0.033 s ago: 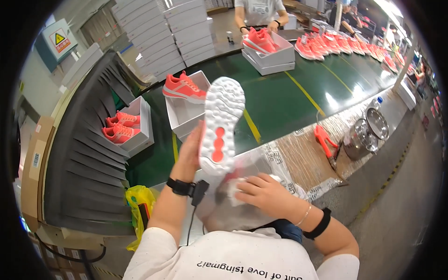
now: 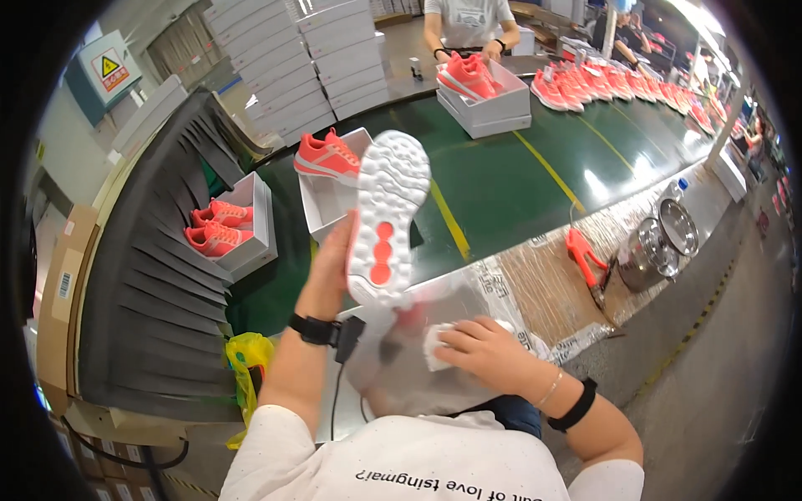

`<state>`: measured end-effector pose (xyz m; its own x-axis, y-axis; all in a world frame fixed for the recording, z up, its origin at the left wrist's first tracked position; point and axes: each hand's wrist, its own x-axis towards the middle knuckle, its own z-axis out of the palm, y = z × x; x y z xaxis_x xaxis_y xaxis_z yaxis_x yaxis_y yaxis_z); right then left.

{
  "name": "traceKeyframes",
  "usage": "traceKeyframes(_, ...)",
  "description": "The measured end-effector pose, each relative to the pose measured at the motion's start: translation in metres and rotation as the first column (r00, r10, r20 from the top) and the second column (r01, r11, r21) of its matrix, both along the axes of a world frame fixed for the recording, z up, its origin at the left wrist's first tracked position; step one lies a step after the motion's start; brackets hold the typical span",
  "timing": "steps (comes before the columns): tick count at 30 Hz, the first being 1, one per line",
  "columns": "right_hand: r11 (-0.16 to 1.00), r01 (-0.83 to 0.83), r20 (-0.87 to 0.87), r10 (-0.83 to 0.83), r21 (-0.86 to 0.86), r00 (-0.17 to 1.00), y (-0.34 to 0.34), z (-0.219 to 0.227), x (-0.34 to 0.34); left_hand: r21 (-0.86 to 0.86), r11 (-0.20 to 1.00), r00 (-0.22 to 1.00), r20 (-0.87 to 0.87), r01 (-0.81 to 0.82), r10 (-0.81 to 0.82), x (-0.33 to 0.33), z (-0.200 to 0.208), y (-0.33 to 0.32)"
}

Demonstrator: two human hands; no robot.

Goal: Cleaning and inspecting shoe soles before boxing them on a factory assembly line.

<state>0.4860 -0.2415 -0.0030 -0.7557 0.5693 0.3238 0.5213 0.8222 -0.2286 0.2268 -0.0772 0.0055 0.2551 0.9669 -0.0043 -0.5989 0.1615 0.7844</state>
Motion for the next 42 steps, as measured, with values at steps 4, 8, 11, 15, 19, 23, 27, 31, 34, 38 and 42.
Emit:
traceKeyframes(4,0.959,0.256,-0.15,-0.273,-0.12,0.95,-0.002,0.001,0.013,0.594,0.776,0.741,-0.419,-0.214,0.525,-0.065,0.053,0.044)
traceKeyframes(8,0.907,0.367,-0.31,-0.417,-0.207,0.855,0.008,-0.012,0.012,0.825,0.521,-0.005,-0.533,0.218,0.846,-0.101,0.091,0.072)
traceKeyframes(11,0.904,0.358,-0.296,-0.416,-0.232,0.86,0.014,-0.016,0.01,0.675,0.503,-0.352,-0.363,0.539,0.863,-0.109,0.085,0.095)
traceKeyframes(15,0.901,0.339,-0.295,-0.413,-0.27,0.862,0.029,-0.021,0.004,0.415,0.591,-0.431,-0.42,0.691,0.799,-0.112,0.019,0.134)
traceKeyframes(19,0.871,0.347,-0.315,-0.457,-0.348,0.832,0.042,-0.026,0.01,0.232,0.691,-0.449,-0.612,0.685,0.651,-0.075,0.026,0.125)
traceKeyframes(23,0.841,0.363,-0.333,-0.503,-0.401,0.798,0.051,-0.036,0.015,0.45,0.698,-0.154,-0.77,0.557,0.619,-0.084,0.081,0.172)
traceKeyframes(27,0.856,0.387,-0.333,-0.495,-0.341,0.802,0.061,-0.05,0.016,0.419,0.839,-0.547,-0.637,0.347,0.544,-0.089,0.091,0.239)
traceKeyframes(31,0.811,0.369,-0.336,-0.539,-0.453,0.772,0.055,-0.056,0.015,0.042,0.981,-0.794,-0.582,0.187,0.176,-0.125,0.033,0.285)
traceKeyframes(34,0.772,0.444,-0.389,-0.621,-0.455,0.68,0.05,-0.053,0.03,-0.162,0.979,-0.844,-0.537,0.126,0.02,-0.07,0.066,0.287)
traceKeyframes(38,0.788,0.454,-0.412,-0.609,-0.416,0.678,0.047,-0.064,0.034,0.216,0.962,-0.895,-0.376,0.167,0.24,-0.125,0.004,0.304)
traceKeyframes(42,0.804,0.399,-0.485,-0.588,-0.441,0.648,0.041,-0.067,0.043,0.076,0.953,-0.89,-0.343,0.293,0.301,-0.101,0.039,0.272)
